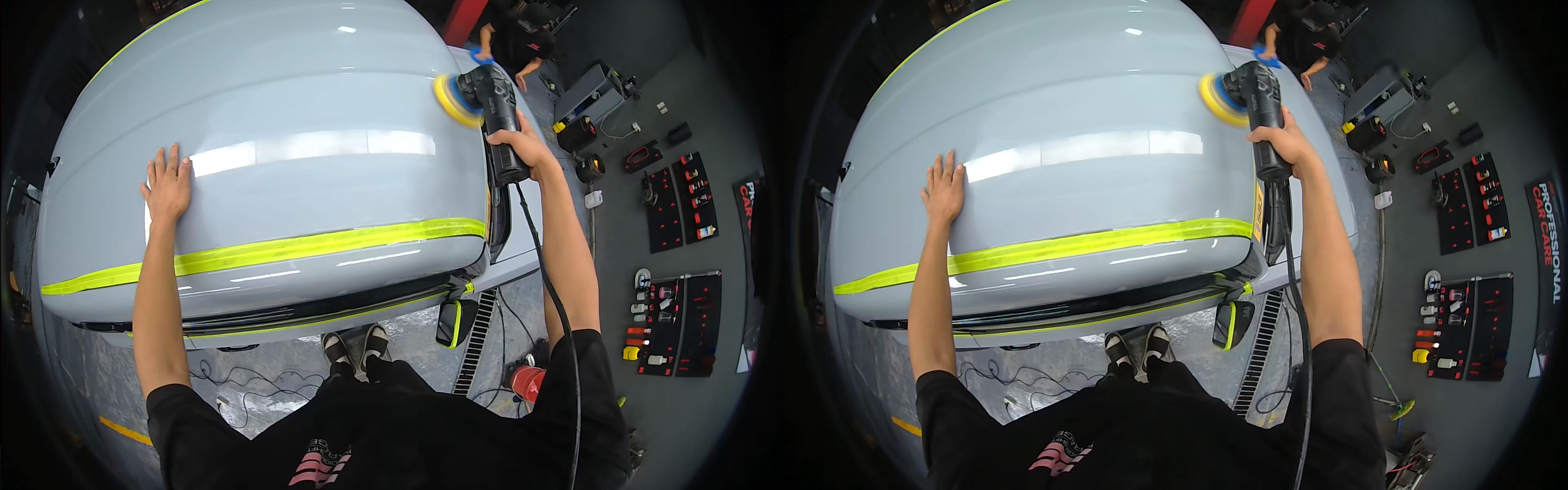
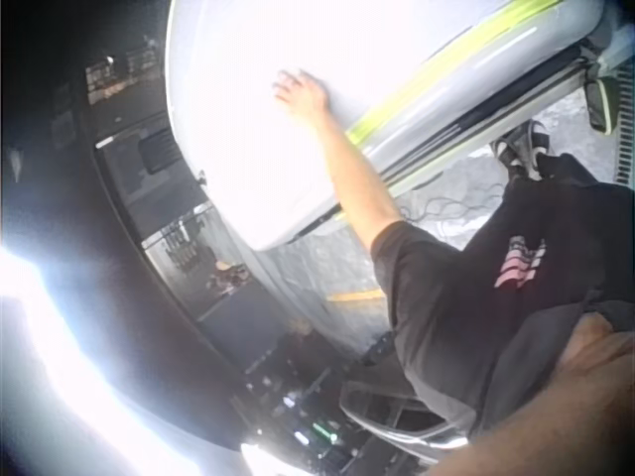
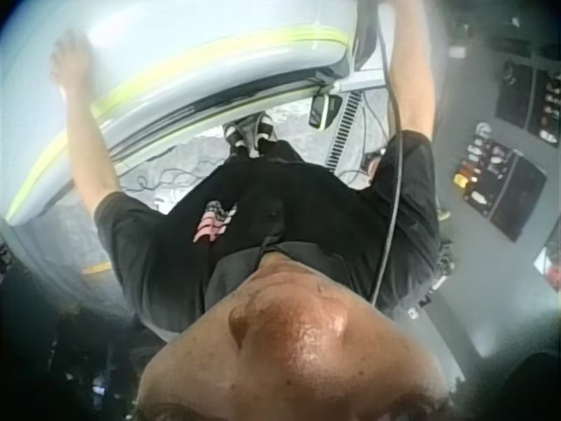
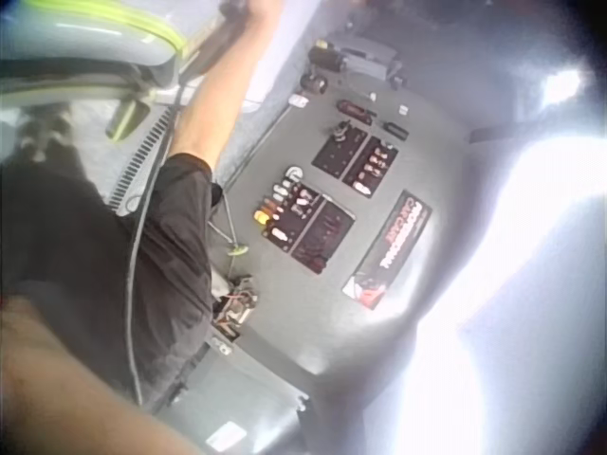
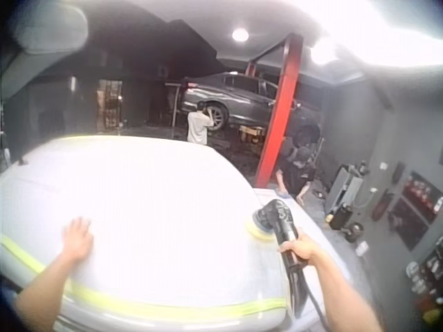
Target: The person uses a dual-action polisher with a yellow pad to polish the hood of a gray car. They move the polisher in overlapping passes across the surface while using their left hand to stabilize the tool and guide it along the edges. The hood is masked with bright green tape to protect adjacent areas.
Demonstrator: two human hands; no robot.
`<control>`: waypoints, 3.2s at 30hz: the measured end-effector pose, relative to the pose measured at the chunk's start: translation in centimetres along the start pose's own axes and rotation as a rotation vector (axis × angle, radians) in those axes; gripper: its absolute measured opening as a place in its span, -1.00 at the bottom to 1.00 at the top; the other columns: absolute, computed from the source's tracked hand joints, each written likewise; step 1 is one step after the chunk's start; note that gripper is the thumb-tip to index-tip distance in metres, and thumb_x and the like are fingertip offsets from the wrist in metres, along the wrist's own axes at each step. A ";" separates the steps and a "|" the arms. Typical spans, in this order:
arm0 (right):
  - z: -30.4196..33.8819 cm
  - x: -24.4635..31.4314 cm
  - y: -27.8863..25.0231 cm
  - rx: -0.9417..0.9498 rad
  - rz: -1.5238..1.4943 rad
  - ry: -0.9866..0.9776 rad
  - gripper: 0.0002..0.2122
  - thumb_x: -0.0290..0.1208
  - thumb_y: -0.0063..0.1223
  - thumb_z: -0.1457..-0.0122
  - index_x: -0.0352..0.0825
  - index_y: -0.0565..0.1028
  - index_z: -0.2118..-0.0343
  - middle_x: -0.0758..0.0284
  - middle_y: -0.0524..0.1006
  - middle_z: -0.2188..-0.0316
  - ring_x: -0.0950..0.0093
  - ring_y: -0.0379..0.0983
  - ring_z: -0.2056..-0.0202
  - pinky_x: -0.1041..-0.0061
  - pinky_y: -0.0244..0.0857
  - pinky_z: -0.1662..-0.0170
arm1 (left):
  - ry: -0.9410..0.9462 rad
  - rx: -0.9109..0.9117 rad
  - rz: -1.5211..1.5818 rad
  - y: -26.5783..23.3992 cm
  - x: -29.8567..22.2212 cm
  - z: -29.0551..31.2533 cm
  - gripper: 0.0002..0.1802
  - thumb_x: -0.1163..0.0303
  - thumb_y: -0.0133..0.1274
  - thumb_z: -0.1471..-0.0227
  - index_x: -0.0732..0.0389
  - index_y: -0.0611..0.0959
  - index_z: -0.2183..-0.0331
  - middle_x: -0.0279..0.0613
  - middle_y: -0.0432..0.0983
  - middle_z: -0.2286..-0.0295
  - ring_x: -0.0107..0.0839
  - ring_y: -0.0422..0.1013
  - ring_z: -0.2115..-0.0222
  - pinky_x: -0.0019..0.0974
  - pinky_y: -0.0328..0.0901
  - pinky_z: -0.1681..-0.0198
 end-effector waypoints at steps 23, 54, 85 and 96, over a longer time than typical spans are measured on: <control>3.1 14.2 19.0 0.142 0.459 -0.410 0.14 -0.20 0.37 0.27 -0.25 -0.02 -0.46 -0.08 0.55 0.00 0.09 0.55 0.00 0.31 0.40 -0.08 | -0.004 0.029 0.079 -1.7 -1.5 1.5 -0.31 -0.15 -0.38 -0.34 -0.19 0.19 -0.40 -0.18 -0.09 -0.43 -0.02 -0.23 -0.44 0.31 -0.32 -0.43; -1.1 14.4 18.9 0.092 0.464 -0.381 0.14 -0.18 0.38 0.31 -0.19 0.03 -0.46 -0.08 0.55 -0.01 0.08 0.55 0.01 0.30 0.40 -0.05 | -0.006 0.032 0.032 -1.4 -1.4 1.2 -0.34 -0.12 -0.34 -0.36 -0.21 0.21 -0.40 -0.20 -0.06 -0.42 -0.05 -0.19 -0.44 0.32 -0.30 -0.42; -11.8 0.7 -2.0 0.062 -0.186 0.082 -0.48 -0.38 0.33 0.01 -0.23 0.30 0.00 0.28 0.44 0.41 0.41 0.51 0.52 0.35 0.59 0.45 | 0.025 -0.045 -0.014 -0.5 0.1 1.2 -0.37 -0.10 -0.32 -0.37 -0.18 0.27 -0.37 -0.20 0.01 -0.40 -0.05 -0.12 -0.42 0.34 -0.25 -0.39; -12.5 4.6 0.4 0.032 0.066 0.029 -0.21 -0.35 0.32 0.08 -0.24 0.19 -0.27 0.24 0.50 0.30 0.43 0.53 0.44 0.39 0.50 0.41 | -0.011 -0.017 -0.025 -1.5 -1.0 1.8 -0.35 -0.11 -0.33 -0.37 -0.18 0.25 -0.38 -0.20 -0.02 -0.41 -0.06 -0.14 -0.43 0.33 -0.26 -0.40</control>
Point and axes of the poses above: each hand's wrist, its own z-axis away from the middle knuckle, its own y-axis out of the palm, x = y × z, the point moved 5 cm from there along -z, towards the middle knuckle
